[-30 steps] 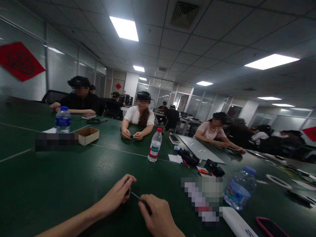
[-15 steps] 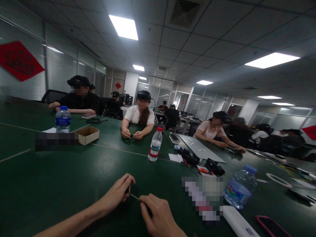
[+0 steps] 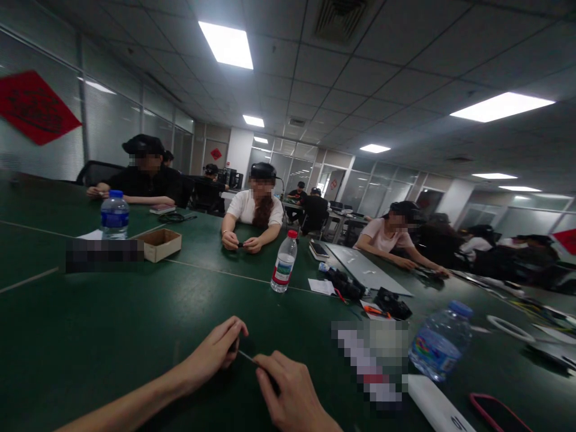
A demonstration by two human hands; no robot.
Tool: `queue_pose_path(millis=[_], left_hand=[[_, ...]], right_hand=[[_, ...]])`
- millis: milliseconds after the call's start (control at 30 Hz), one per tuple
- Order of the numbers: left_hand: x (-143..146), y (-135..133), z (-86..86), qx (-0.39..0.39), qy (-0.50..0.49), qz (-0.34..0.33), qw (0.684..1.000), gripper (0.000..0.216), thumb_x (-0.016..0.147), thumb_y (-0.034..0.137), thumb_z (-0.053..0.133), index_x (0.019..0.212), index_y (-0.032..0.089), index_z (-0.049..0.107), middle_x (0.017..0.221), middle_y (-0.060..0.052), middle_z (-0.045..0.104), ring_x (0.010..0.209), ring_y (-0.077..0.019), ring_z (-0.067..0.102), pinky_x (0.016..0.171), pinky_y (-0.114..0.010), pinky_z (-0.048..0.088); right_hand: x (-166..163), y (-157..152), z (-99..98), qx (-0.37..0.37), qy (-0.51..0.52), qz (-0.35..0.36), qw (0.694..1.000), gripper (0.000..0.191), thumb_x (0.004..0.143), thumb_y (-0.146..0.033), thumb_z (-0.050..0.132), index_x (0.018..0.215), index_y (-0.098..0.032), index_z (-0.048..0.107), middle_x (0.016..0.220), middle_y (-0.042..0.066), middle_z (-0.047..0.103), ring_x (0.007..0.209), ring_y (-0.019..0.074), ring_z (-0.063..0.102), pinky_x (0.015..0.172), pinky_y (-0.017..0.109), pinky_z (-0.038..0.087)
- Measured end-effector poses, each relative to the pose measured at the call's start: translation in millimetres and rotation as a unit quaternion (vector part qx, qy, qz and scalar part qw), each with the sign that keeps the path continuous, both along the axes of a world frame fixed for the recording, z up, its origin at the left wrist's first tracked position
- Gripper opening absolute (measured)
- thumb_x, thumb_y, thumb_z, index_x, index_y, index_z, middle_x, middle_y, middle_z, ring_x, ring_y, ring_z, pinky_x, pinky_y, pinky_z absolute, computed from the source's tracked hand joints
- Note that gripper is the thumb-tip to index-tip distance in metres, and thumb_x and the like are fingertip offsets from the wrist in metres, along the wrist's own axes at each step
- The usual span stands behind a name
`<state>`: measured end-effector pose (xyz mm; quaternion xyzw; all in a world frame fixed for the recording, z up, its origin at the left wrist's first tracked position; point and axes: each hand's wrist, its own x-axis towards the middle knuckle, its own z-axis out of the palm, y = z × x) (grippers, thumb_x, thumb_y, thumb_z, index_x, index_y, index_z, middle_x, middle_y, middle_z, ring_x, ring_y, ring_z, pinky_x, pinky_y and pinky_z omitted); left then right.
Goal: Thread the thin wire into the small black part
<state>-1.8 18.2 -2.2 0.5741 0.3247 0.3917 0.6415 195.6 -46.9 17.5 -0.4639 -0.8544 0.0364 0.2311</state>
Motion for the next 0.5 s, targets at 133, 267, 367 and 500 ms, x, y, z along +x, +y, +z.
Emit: queue_pose_path(millis=[133,267,367,500], left_hand=[[-1.3,-0.1,0.5,-0.015,-0.006,0.002,1.0,0.04,0.089,0.058,0.04,0.095,0.019,0.05,0.063,0.008,0.033,0.049,-0.0064,0.025,0.046,-0.02,0.018],[-2.1,-0.4,2.8,-0.021,-0.013,-0.014,1.0,0.038,0.089,0.056,0.04,0.096,0.02,0.05,0.068,0.007,0.036,0.05,-0.0059,0.026,0.047,-0.02,0.018],[-2.6,-0.3,3.2,-0.01,-0.012,-0.022,1.0,0.038,0.089,0.056,0.04,0.095,0.019,0.05,0.066,0.007,0.035,0.05,-0.0063,0.026,0.047,-0.02,0.018],[-3.0,-2.6,6.7,0.008,0.012,-0.034,0.999,0.038,0.089,0.055,0.04,0.094,0.019,0.051,0.066,0.006,0.037,0.051,-0.0071,0.028,0.048,-0.02,0.02]], right_hand=[[0.2,-1.0,0.2,-0.012,-0.004,-0.002,1.0,0.026,0.095,-0.028,0.044,0.117,-0.027,0.058,0.093,0.004,0.062,0.078,0.015,0.06,0.067,0.024,0.044],[1.0,-1.1,-0.7,-0.02,-0.004,-0.006,1.0,0.027,0.094,-0.031,0.048,0.119,-0.029,0.058,0.094,0.003,0.061,0.077,0.0145,0.06,0.065,0.023,0.044],[0.6,-1.6,0.9,-0.022,0.001,-0.007,1.0,0.027,0.092,-0.031,0.051,0.118,-0.028,0.059,0.095,0.004,0.06,0.077,0.0143,0.059,0.065,0.023,0.044],[-0.5,-2.5,4.1,-0.021,0.012,-0.008,1.0,0.026,0.092,-0.029,0.052,0.116,-0.026,0.06,0.096,0.004,0.059,0.077,0.0138,0.059,0.064,0.023,0.044]])
